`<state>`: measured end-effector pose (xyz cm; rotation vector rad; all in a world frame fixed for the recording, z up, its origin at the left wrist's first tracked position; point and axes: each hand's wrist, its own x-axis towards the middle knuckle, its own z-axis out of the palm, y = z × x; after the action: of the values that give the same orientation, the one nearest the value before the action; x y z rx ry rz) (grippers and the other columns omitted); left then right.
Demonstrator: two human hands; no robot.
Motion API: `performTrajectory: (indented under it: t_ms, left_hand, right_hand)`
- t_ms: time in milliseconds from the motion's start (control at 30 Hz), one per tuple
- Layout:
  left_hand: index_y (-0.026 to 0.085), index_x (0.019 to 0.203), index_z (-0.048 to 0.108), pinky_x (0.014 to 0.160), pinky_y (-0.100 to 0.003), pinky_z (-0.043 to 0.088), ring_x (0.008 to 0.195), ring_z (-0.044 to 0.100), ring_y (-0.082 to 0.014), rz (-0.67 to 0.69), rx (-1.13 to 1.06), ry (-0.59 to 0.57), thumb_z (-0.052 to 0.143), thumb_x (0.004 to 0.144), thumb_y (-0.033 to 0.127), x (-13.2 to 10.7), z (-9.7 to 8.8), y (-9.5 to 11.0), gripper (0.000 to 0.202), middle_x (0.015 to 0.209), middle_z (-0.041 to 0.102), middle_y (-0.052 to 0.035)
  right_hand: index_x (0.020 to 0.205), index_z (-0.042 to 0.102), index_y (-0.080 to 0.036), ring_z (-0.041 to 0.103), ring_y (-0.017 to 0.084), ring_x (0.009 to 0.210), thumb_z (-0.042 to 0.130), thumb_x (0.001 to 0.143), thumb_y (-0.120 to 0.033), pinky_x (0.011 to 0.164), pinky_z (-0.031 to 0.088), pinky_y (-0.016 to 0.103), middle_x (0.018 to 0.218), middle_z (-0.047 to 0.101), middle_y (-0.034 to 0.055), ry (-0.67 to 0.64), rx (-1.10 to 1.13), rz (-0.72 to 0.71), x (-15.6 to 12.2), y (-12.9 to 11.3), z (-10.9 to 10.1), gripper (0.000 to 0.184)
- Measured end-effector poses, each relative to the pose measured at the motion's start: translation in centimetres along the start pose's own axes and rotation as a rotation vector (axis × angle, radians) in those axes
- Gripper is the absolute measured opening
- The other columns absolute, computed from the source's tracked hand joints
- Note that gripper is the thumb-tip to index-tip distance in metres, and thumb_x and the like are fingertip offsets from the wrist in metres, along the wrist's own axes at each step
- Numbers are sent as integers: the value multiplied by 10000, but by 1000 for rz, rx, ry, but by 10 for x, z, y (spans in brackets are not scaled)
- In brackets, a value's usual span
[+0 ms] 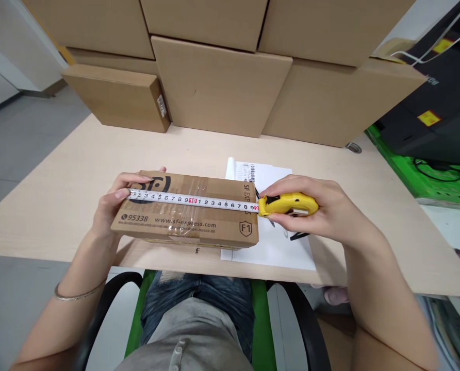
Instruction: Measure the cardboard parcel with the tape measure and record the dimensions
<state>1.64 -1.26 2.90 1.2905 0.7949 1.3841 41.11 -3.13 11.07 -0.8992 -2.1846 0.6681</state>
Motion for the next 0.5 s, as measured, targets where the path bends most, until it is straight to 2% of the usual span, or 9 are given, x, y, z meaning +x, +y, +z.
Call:
performTrajectory:
  t_ms: [267, 367, 500]
  left_hand:
    - [285, 995, 801, 1164, -585, 518, 1398, 656, -384, 0, 8, 2, 744, 851, 506, 0, -4, -5, 270, 1219, 827, -94]
    - [287, 999, 803, 1127, -546, 541, 1408, 650, -370, -6, 2, 4, 729, 852, 481, -1, -5, -6, 255, 1237, 825, -82]
    - [289, 1019, 805, 1075, -472, 567, 1348, 685, -338, 3, 0, -4, 738, 851, 487, 0, -6, -9, 268, 1232, 823, -66]
  right_hand:
    - [1193, 782, -403, 798, 207, 888, 865, 848, -234, 715, 616, 317, 1058, 846, 15, -3, -68, -14, 13, -13, -8, 393]
    - [1179, 768, -384, 789, 197, 890, 845, 879, -273, 763, 597, 319, 1066, 842, -4, -63, -84, -49, 35, -19, 5, 329]
    - [1203, 740, -322, 773, 204, 977, 785, 913, -316, 868, 566, 323, 1158, 822, -15, -211, -94, -139, 82, -31, 39, 293]
